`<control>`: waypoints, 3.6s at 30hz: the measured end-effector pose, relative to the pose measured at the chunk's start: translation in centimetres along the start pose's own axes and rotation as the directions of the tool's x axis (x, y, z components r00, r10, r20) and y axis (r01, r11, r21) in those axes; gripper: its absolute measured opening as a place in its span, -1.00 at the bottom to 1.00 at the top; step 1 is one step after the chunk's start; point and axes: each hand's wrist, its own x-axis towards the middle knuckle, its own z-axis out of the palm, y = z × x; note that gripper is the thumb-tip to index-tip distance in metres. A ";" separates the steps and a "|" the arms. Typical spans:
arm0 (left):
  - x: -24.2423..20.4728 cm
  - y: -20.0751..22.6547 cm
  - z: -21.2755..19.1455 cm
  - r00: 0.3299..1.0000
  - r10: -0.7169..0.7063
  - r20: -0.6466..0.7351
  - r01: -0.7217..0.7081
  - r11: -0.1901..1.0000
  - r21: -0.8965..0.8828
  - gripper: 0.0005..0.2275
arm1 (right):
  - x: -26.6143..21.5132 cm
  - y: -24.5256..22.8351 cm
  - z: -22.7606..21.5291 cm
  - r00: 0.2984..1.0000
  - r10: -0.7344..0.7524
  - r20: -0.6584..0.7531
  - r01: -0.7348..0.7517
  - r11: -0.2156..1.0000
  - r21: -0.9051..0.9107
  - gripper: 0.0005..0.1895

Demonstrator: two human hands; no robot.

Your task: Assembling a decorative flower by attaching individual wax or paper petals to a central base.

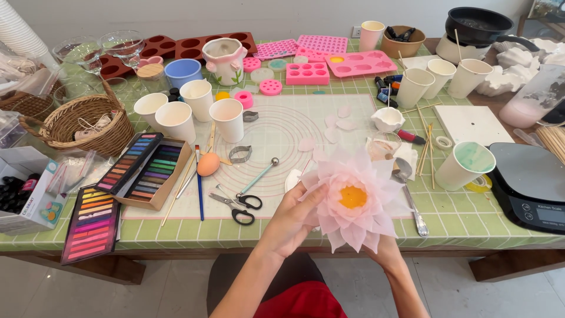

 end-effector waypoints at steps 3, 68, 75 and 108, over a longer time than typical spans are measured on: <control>0.0 -0.2 -0.4 0.999 -0.033 0.025 0.034 0.999 -0.013 -0.55 | -0.5 1.1 -1.3 0.999 -0.032 0.013 0.034 0.988 -0.151 -0.22; 23.0 4.2 -15.0 0.916 0.256 -0.308 0.018 0.743 0.669 -0.70 | 0.2 10.2 -5.9 0.940 0.328 -0.100 -0.319 0.943 0.094 -0.33; 18.0 4.6 -12.3 0.932 0.284 -0.226 -0.102 0.802 0.588 -0.73 | 0.6 6.4 -4.8 0.943 0.259 -0.211 -0.301 0.932 -0.200 -0.58; 13.4 -3.5 -4.3 0.976 0.213 -0.043 -0.168 0.867 0.469 -0.84 | -0.6 11.2 -7.2 0.971 0.164 -0.175 -0.133 0.975 0.175 -0.48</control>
